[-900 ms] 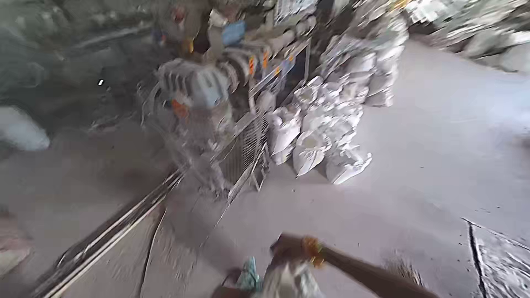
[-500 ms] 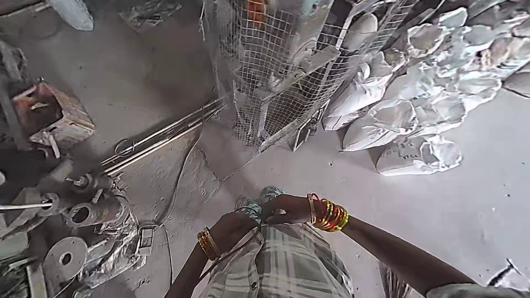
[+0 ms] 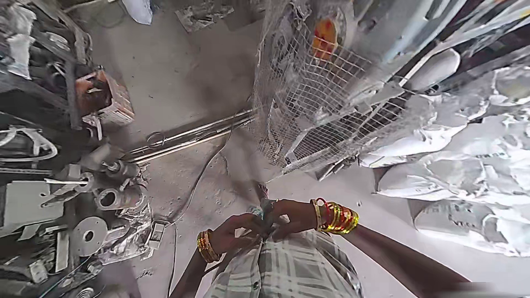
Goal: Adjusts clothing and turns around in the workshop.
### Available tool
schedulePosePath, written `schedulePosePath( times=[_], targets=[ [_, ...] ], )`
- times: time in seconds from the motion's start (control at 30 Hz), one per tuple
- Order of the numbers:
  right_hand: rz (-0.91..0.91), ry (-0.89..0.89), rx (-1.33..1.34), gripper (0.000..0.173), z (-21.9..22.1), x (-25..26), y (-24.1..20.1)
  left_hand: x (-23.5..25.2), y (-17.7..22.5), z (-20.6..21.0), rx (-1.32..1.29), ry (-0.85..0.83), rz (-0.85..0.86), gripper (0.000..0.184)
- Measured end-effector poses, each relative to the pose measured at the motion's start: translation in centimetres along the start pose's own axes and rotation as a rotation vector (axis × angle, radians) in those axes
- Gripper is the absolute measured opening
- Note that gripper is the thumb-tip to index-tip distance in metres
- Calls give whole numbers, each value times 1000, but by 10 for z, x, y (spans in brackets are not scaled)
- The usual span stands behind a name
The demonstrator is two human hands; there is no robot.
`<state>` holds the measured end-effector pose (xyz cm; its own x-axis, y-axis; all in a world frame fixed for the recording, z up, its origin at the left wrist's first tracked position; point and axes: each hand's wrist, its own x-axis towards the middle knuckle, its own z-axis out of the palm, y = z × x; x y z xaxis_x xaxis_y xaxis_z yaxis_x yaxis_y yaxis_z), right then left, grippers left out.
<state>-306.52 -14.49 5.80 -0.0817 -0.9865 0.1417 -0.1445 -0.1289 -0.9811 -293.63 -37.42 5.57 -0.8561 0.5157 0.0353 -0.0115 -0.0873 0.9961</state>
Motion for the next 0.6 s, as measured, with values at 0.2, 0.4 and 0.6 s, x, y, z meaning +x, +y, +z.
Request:
schedulePosePath(
  times=[0.2,0.4,0.6],
  targets=[
    [96,-179,-18,23,-58,64,-5,18,2,-52,52,162,30,25],
    [151,-404,52,16,-85,130,3,15,28,-78,93,267,-71,21],
    [185,-726,-226,18,-113,234,0,1,56,-146,433,286,-130,12]
  ],
)
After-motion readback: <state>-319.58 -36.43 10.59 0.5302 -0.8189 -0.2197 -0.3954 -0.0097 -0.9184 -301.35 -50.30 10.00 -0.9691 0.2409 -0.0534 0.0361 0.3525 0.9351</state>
